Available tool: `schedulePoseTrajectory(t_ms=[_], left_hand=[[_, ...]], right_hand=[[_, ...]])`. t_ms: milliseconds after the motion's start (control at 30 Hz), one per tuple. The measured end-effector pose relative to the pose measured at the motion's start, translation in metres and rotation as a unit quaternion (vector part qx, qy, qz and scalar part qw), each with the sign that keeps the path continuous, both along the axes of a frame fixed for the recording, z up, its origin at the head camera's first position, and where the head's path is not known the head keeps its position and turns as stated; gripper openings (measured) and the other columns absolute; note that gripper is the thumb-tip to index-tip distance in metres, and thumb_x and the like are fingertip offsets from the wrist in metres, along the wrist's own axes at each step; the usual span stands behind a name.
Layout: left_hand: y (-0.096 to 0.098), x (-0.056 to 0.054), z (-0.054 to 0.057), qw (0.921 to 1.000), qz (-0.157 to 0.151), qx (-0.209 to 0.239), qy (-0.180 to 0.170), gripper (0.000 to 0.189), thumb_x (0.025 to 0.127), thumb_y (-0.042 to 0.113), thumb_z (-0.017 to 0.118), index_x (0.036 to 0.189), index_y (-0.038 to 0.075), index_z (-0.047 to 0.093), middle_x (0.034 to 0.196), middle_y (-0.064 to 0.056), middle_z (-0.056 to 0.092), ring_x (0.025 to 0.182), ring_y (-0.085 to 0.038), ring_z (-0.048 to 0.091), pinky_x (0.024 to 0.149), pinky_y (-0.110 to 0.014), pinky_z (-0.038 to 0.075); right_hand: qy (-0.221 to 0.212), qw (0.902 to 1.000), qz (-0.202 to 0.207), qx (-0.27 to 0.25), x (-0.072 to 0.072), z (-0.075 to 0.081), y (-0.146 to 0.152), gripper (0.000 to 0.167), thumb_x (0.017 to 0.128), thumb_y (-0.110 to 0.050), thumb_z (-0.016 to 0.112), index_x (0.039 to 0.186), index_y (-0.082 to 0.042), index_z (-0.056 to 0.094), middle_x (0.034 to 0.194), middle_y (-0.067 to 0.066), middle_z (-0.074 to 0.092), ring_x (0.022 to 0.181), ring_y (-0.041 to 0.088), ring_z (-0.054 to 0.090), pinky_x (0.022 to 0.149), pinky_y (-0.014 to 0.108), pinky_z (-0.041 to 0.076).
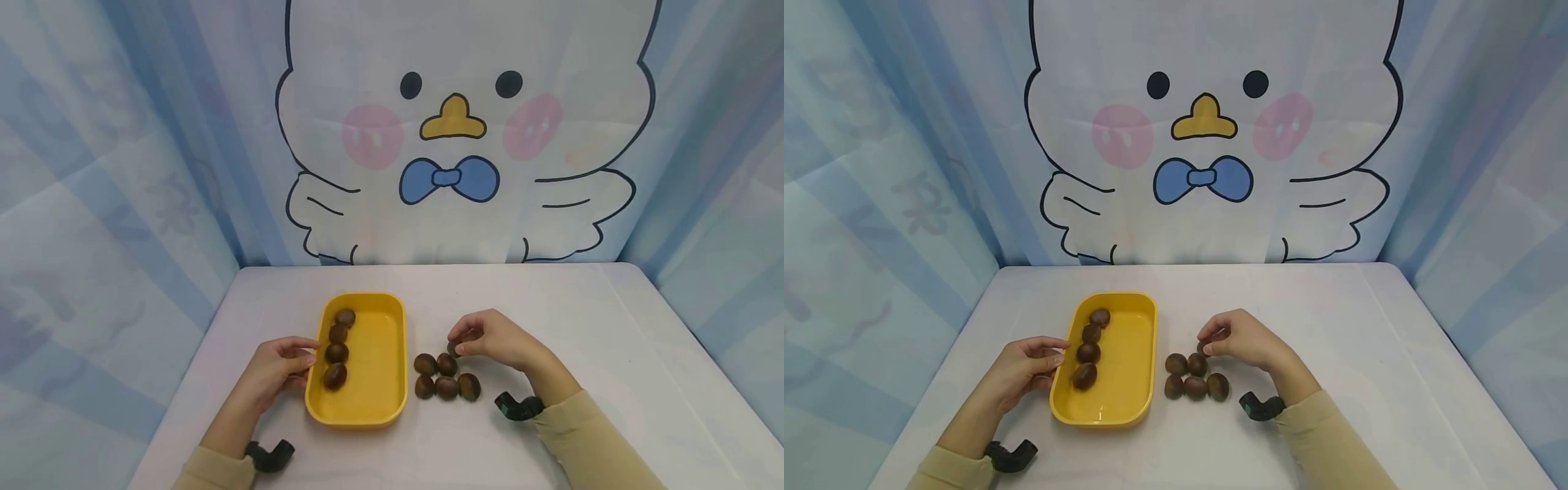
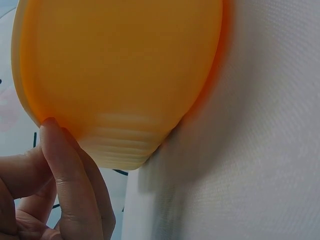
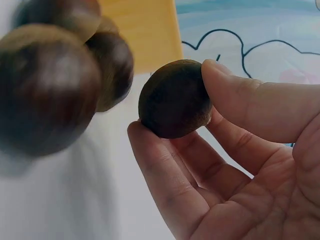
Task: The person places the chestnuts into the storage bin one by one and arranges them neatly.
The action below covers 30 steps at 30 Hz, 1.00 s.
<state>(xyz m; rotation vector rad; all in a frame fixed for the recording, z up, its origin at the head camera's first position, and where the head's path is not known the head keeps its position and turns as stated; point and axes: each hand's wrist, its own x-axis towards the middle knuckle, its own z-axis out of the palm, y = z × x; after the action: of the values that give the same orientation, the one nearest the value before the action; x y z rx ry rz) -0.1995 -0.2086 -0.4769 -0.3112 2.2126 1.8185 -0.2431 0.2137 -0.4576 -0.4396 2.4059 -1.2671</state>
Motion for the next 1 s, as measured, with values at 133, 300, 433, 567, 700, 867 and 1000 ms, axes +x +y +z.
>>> schedulePoseTrajectory(t_ms=[133,300,433,567,700,867,1000], left_hand=[[0.001,0.000,0.000,1.0000,0.003,-0.001,-0.001,0.034,0.098,0.003,0.074,0.131,0.000,0.073,0.095,-0.008,0.074,0.067,-0.018,0.067,0.064,-0.028,0.065],[0.003,0.001,0.000,1.0000,0.007,-0.006,-0.002,0.034,0.097,0.003,0.075,0.131,0.001,0.074,0.096,-0.008,0.074,0.068,-0.019,0.067,0.065,-0.027,0.065],[0.003,0.001,0.000,0.9999,0.009,-0.008,-0.002,0.033,0.097,0.004,0.075,0.130,0.002,0.074,0.095,-0.008,0.073,0.068,-0.019,0.067,0.064,-0.027,0.064],[0.003,0.001,-0.001,0.9999,0.011,-0.007,-0.003,0.033,0.097,0.004,0.076,0.130,0.002,0.074,0.095,-0.007,0.072,0.069,-0.019,0.066,0.064,-0.027,0.064],[0.003,0.002,0.000,0.9999,0.012,-0.012,-0.003,0.033,0.097,0.005,0.076,0.130,0.002,0.074,0.096,-0.008,0.072,0.069,-0.019,0.066,0.064,-0.027,0.064],[0.004,0.002,0.000,0.9998,0.013,-0.015,-0.003,0.033,0.097,0.005,0.076,0.130,0.002,0.074,0.096,-0.008,0.071,0.070,-0.019,0.066,0.064,-0.027,0.064],[0.003,0.002,0.000,0.9998,0.013,-0.014,-0.001,0.033,0.097,0.004,0.076,0.130,0.002,0.074,0.095,-0.007,0.071,0.069,-0.018,0.065,0.064,-0.026,0.064]], right_hand=[[0.002,1.0000,0.001,0.000,-0.001,0.004,-0.009,0.021,0.095,-0.016,0.080,0.115,-0.009,0.079,0.112,0.004,0.080,0.105,0.020,0.070,0.101,0.046,0.059],[0.004,0.9998,0.013,-0.011,-0.003,0.009,-0.021,0.020,0.096,-0.016,0.080,0.115,-0.009,0.079,0.110,0.003,0.081,0.103,0.019,0.072,0.103,0.046,0.057],[0.009,0.9992,0.032,-0.023,-0.004,0.013,-0.032,0.020,0.097,-0.016,0.078,0.115,-0.010,0.079,0.111,0.003,0.081,0.103,0.020,0.072,0.105,0.047,0.057],[0.011,0.9986,0.042,-0.031,-0.004,0.017,-0.044,0.017,0.097,-0.015,0.078,0.113,-0.011,0.079,0.112,0.004,0.080,0.103,0.020,0.071,0.106,0.047,0.059],[0.013,0.9977,0.053,-0.039,-0.004,0.019,-0.057,0.017,0.097,-0.013,0.077,0.113,-0.012,0.079,0.112,0.005,0.080,0.102,0.020,0.072,0.102,0.042,0.062],[0.006,0.9971,0.062,-0.043,-0.005,0.022,-0.072,0.017,0.097,-0.013,0.078,0.113,-0.012,0.079,0.112,0.003,0.080,0.101,0.019,0.074,0.105,0.042,0.062],[-0.001,0.9971,0.059,-0.047,-0.005,0.026,-0.083,0.016,0.096,-0.010,0.079,0.112,-0.013,0.079,0.111,0.002,0.081,0.101,0.018,0.075,0.105,0.040,0.062]])
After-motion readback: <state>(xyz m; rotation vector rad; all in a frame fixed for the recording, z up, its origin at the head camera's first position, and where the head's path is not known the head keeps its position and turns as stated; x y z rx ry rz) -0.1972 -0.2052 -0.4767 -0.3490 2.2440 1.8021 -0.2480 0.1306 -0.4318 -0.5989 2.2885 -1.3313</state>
